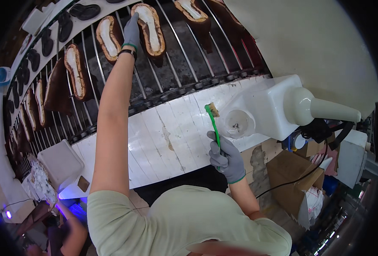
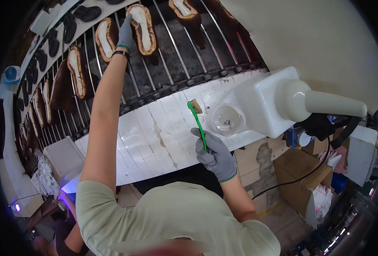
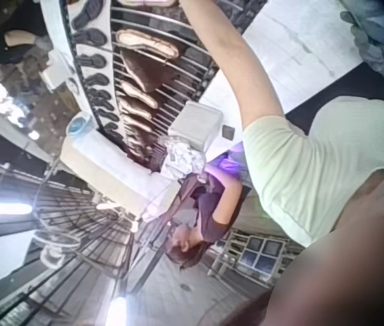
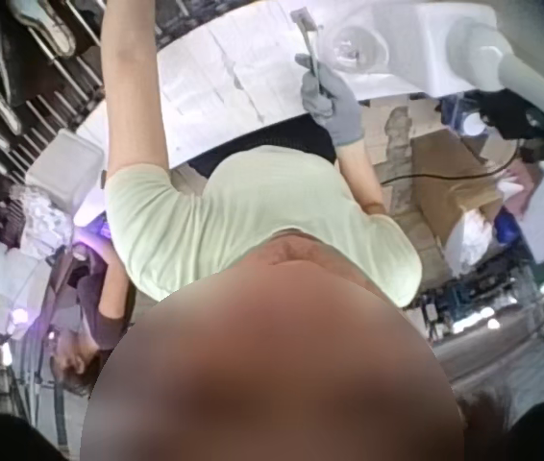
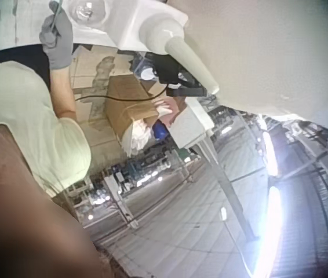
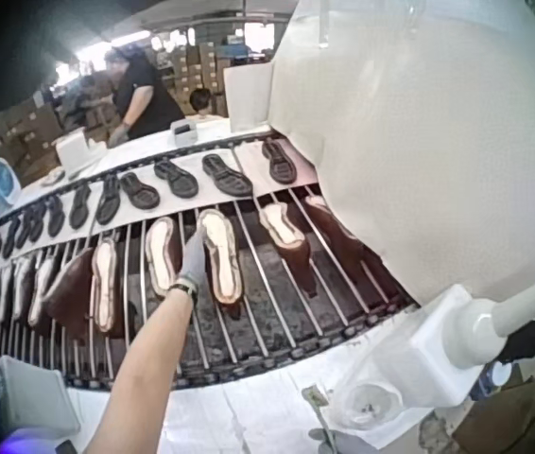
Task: The recorder applies glue to the edges and soles of leather boots using a brush and a small glue container, then places them on a conveyor belt.
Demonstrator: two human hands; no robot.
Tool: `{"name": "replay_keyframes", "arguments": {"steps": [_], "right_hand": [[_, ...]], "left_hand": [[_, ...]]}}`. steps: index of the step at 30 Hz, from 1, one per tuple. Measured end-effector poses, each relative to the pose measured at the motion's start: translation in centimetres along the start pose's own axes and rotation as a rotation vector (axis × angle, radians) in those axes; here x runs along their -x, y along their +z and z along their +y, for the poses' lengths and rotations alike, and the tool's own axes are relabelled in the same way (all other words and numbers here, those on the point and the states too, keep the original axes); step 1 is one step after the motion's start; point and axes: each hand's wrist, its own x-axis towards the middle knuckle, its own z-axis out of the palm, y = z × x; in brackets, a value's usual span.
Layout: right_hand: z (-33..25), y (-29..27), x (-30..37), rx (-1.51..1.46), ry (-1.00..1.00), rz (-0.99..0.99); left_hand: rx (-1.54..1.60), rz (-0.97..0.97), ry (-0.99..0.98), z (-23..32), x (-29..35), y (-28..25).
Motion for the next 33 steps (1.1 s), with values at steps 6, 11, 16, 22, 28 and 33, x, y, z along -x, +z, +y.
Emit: {"name": "replay_keyframes", "arguments": {"steps": [6,11,16,22,28,33], "right_hand": [[1.2,-0.6,0.3,-0.373,0.029,-0.152],[1.9,-0.7,1.1,-0.185,-0.049,-0.173],[1.4,-1.0,3.0,-0.002,-0.153,-0.317],[1.5,-1.3,6.8,0.059,-0.252,-0.211],[2.0,-1.1,8.8,0.319,-0.232,-0.379],[2.3,-1.5,10.3,0.371,-0.269,-0.432]], "left_hand": [[-0.262,0.054,0.119,2.1,2.1,0.9],[-0.127,-0.113,0.356,4.8,7.9,2.7],[-0.235,-0.263,0.589,10.0,17.9,5.2],[-1.081,-0.384,1.065,17.0,28.8,2.9],[-1.311,-0.393,0.039,15.8,34.9,-3.6],[-1.405,-0.301,-0.046,14.3,37.8,-9.8]]}}
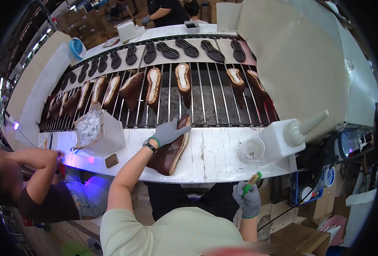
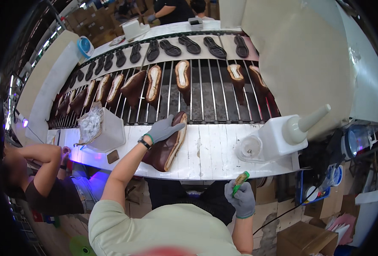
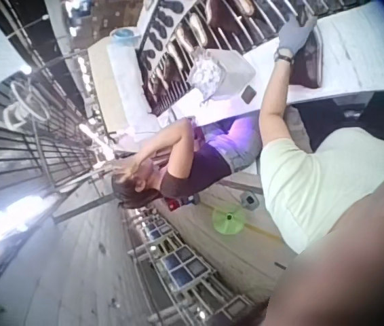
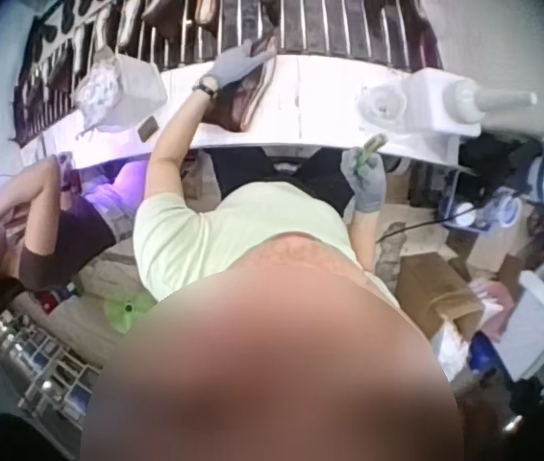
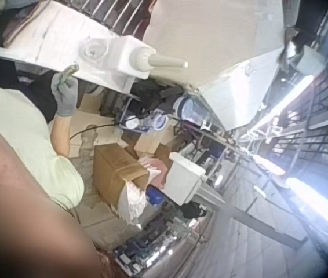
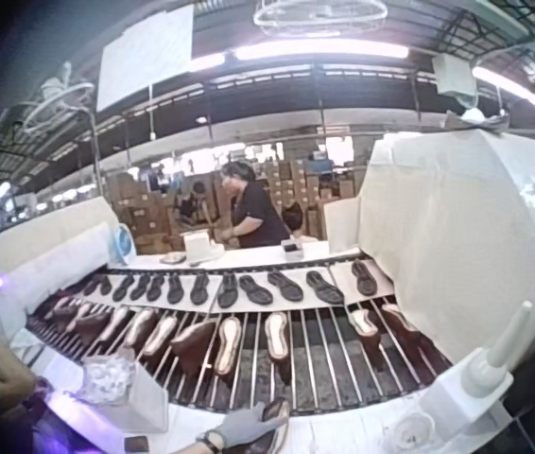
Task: The recorder applies glue to the edges and soles of leather boots using a brush and a small glue container, then places them on a conveyor belt.
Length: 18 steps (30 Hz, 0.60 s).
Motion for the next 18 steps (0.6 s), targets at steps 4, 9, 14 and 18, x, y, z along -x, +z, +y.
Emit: {"name": "replay_keyframes", "arguments": {"steps": [4,9,14,18], "right_hand": [[-0.3,0.0,0.2,0.015,0.024,0.03],[0.3,0.3,-0.5,0.028,-0.011,0.023],[0.8,0.9,-1.1,0.048,0.043,0.03],[0.5,2.0,-1.5,0.185,0.093,0.181]], "left_hand": [[0.088,-0.159,0.015,-3.4,2.9,0.3],[0.178,-0.04,-0.03,-3.8,4.5,1.7],[0.251,0.049,-0.089,-1.7,6.6,0.6],[0.54,0.591,0.077,0.1,8.6,1.5]]}}
